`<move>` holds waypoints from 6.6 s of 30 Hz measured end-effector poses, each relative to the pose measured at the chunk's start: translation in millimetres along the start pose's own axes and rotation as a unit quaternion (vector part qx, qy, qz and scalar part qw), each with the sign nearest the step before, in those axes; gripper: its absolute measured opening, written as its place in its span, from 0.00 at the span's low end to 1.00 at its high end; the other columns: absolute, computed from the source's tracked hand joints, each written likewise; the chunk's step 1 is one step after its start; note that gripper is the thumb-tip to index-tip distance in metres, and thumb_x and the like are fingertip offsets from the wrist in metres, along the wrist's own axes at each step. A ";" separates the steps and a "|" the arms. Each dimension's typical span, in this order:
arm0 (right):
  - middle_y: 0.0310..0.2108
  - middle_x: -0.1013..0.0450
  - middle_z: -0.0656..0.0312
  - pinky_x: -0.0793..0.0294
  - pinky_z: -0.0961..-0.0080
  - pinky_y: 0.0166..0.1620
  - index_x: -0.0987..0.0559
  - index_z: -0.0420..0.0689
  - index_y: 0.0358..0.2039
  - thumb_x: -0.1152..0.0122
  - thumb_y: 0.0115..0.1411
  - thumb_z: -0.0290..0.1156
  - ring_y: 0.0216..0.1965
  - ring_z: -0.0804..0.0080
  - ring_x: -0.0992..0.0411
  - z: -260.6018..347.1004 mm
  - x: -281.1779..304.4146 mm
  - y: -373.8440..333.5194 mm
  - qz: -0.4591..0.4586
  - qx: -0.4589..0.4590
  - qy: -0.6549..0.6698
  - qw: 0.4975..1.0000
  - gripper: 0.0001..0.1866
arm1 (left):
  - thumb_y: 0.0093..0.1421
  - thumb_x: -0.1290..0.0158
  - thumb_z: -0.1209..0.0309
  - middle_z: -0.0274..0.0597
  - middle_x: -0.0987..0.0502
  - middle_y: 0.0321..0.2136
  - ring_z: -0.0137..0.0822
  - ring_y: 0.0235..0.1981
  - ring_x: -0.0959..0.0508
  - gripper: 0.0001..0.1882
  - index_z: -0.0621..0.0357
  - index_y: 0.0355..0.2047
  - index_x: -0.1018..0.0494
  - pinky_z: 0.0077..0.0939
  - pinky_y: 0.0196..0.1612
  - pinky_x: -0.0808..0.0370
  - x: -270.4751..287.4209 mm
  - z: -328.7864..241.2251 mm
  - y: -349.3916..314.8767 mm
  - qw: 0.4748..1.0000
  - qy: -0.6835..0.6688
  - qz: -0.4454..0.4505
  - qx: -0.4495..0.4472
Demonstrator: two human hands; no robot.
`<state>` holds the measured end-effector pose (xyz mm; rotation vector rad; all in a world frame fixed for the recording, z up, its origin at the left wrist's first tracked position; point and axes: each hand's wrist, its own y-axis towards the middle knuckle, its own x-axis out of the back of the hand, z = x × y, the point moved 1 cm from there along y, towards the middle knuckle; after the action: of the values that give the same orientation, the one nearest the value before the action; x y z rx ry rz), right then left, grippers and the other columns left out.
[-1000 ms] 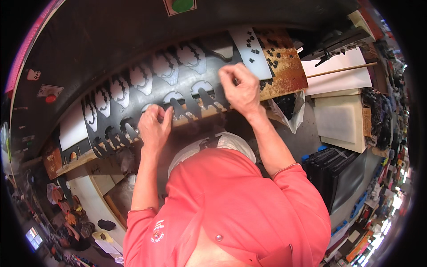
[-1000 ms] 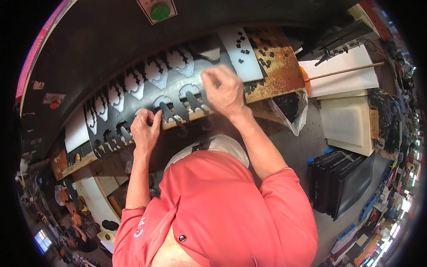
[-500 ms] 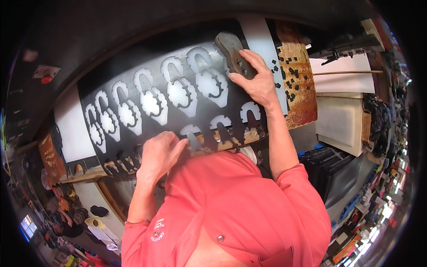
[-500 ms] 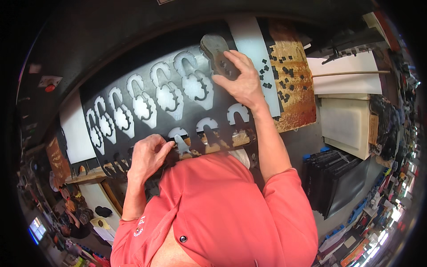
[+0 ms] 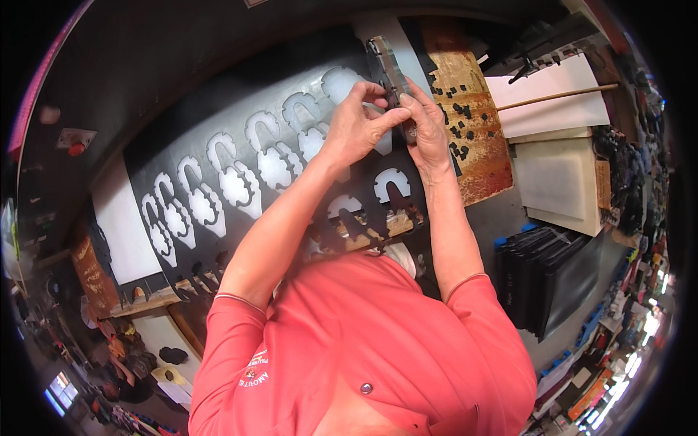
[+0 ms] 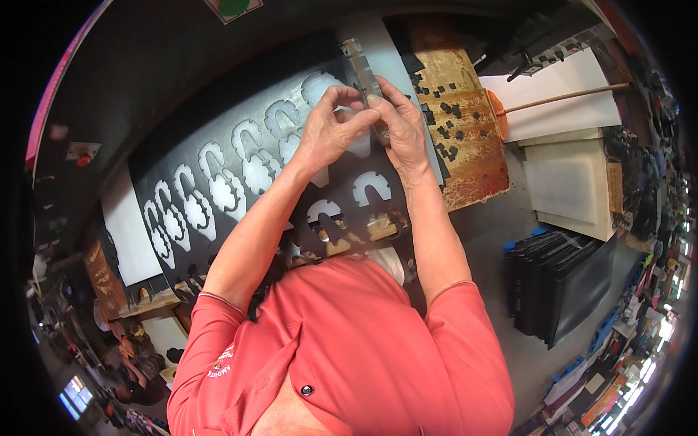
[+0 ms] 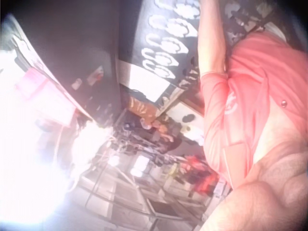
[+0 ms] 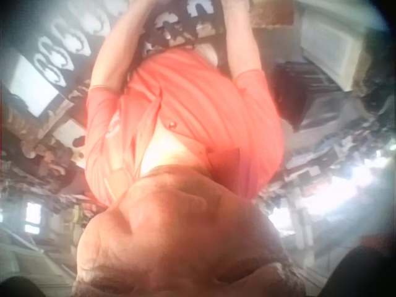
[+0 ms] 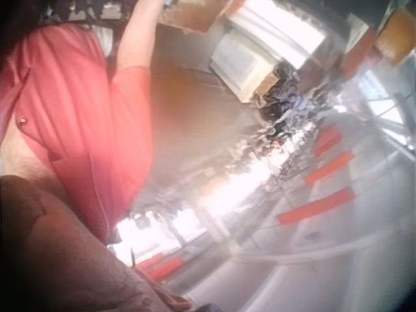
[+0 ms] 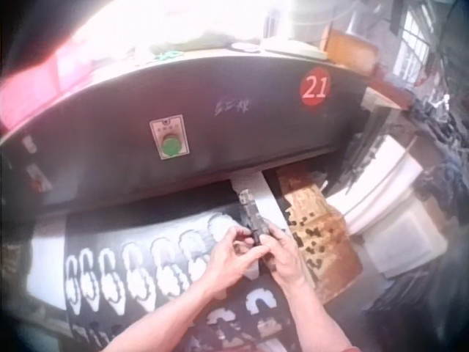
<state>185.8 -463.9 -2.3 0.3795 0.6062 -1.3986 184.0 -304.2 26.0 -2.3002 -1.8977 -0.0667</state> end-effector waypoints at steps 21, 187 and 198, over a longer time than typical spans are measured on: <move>0.65 0.27 0.47 0.33 0.65 0.71 0.22 0.34 0.62 0.20 0.55 0.41 0.67 0.58 0.29 -23.7 -1.3 7.6 -0.055 0.155 -0.315 0.935 0.38 | 0.74 0.42 0.60 0.29 0.21 0.27 0.22 0.25 0.25 0.13 0.58 0.43 0.19 0.17 0.31 0.28 119.6 34.2 -72.8 0.957 -0.115 -0.242 0.108; 0.60 0.31 0.39 0.27 0.50 0.61 0.20 0.35 0.55 0.22 0.47 0.33 0.59 0.39 0.30 -45.9 -66.3 -27.2 0.044 0.260 -0.651 0.712 0.34 | 0.71 0.41 0.67 0.55 0.38 0.74 0.59 0.77 0.44 0.33 0.61 0.73 0.37 0.50 0.78 0.45 315.8 75.8 -243.0 0.818 0.511 -0.264 0.025; 0.63 0.31 0.44 0.24 0.60 0.62 0.19 0.37 0.57 0.22 0.51 0.29 0.62 0.49 0.27 -46.8 -67.3 -23.3 0.046 0.238 -0.640 0.730 0.31 | 0.71 0.43 0.68 0.58 0.37 0.74 0.58 0.77 0.44 0.32 0.64 0.72 0.35 0.46 0.78 0.45 329.2 83.8 -246.1 0.812 0.534 -0.235 0.003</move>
<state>151.0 -386.4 3.4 -0.2185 -0.9226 -1.3497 1.7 73.3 10.8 -1.1709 -1.6533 -1.1257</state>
